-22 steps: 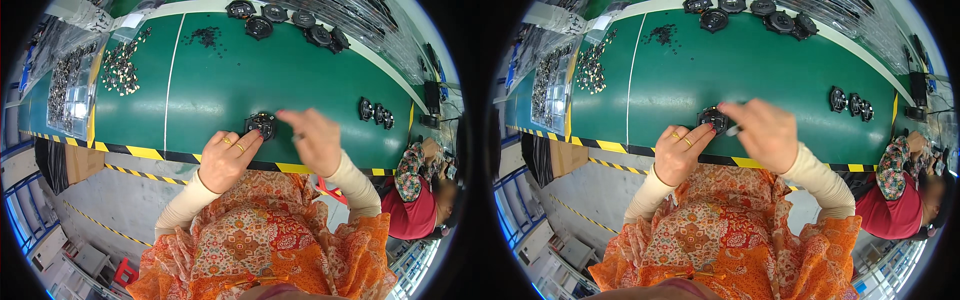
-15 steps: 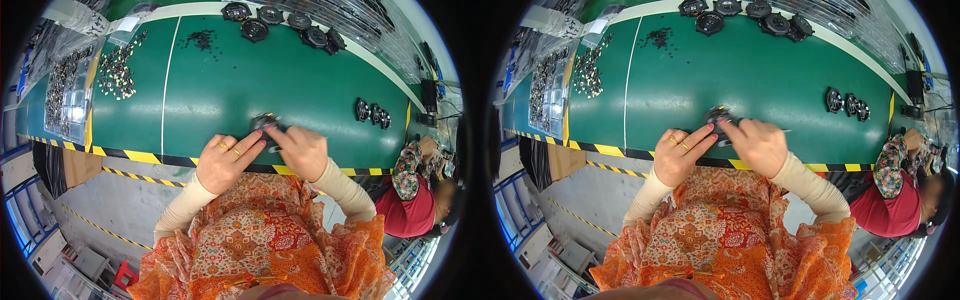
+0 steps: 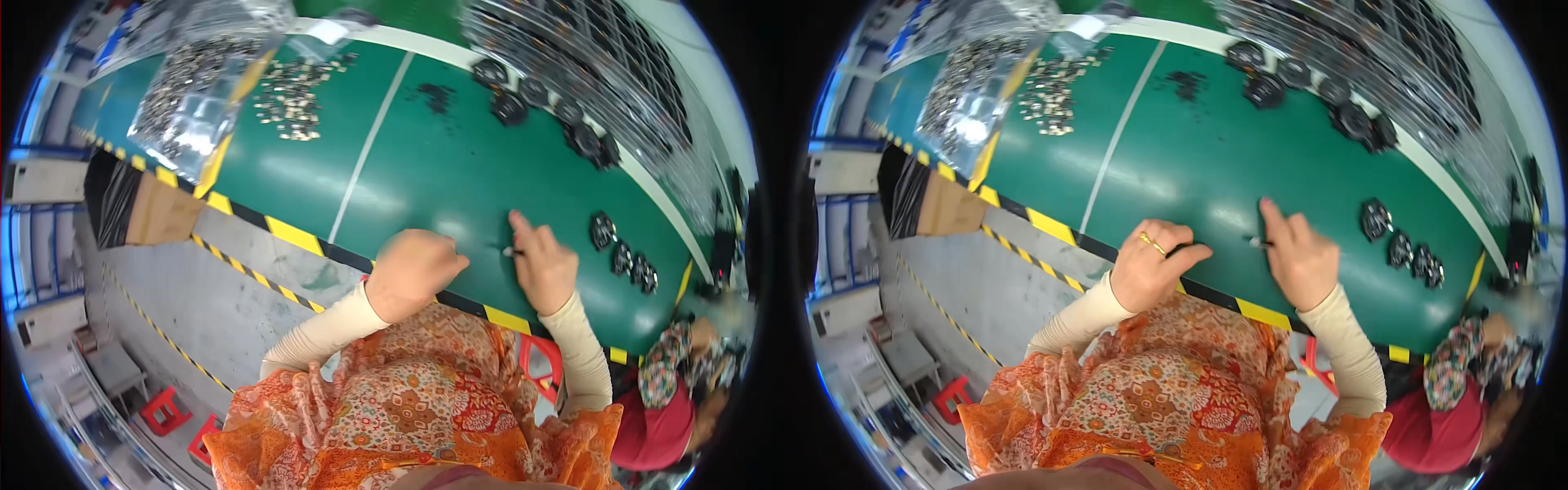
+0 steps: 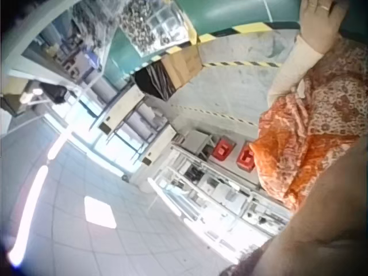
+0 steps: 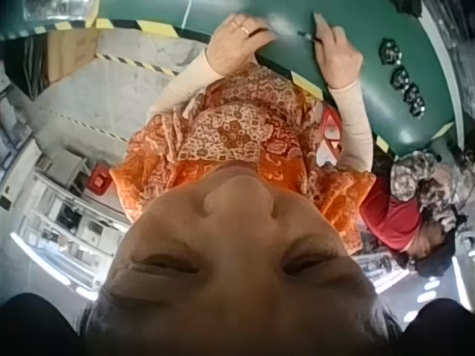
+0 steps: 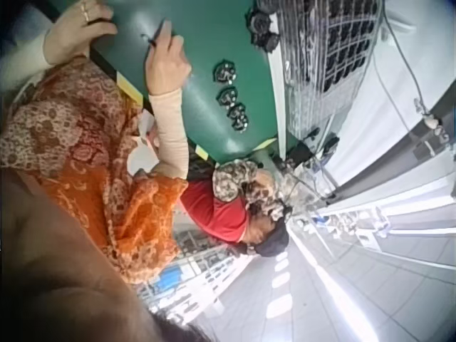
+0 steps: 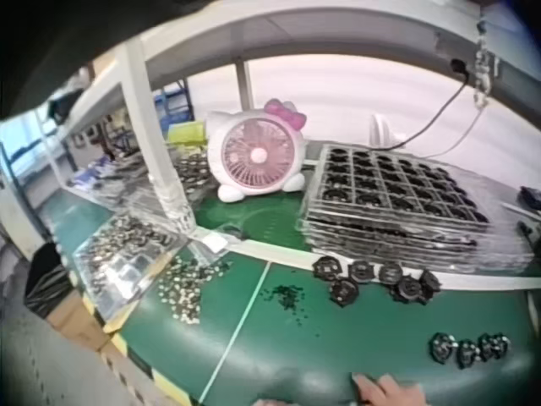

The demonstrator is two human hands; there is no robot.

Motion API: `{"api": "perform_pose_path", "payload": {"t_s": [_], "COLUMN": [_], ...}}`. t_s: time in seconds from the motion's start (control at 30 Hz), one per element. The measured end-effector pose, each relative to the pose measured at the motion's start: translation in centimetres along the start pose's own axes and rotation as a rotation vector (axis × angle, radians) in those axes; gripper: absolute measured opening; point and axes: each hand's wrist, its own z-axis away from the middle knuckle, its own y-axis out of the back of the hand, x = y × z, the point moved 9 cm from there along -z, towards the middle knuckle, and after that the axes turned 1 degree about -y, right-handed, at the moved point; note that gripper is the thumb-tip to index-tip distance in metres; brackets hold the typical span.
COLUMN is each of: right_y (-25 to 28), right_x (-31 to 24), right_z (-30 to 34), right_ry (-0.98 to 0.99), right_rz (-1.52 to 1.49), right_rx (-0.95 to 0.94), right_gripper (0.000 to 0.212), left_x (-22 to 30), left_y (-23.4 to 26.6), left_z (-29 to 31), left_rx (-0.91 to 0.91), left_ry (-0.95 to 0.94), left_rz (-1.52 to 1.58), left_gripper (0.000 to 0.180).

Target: Assembling small electronic components into a circular housing using tweezers and a precision screwdriver on an assembly line.

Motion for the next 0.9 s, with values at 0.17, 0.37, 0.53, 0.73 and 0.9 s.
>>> {"api": "perform_pose_path", "payload": {"t_s": [0.17, 0.37, 0.53, 0.73, 0.9], "right_y": [-0.7, -0.5, 0.1, 5.8, 2.1], "right_x": [-1.9, -1.8, -2.1, -5.5, -6.7], "right_z": [-0.4, -0.4, -0.5, -2.0, -0.7], "right_ry": [0.159, 0.155, 0.175, 0.376, 0.48], "right_rz": [-0.074, -0.099, -0.092, -0.376, -0.449], "right_rx": [0.083, 0.101, 0.056, 0.14, -0.002], "right_gripper": [0.04, 0.035, 0.025, 0.057, 0.042], "left_x": [-7.1, -13.6, -7.8, -2.6, -2.8], "left_y": [8.3, 9.6, 5.1, 2.1, 2.3], "left_z": [1.5, 1.6, 0.9, 2.1, 2.5], "left_rx": [0.24, 0.131, 0.048, 0.048, 0.09], "left_ry": [0.343, 0.414, 0.311, 0.279, 0.287], "left_rz": [-0.577, -0.802, -0.567, -0.32, -0.315], "left_gripper": [0.029, 0.036, 0.036, 0.038, 0.035]}}
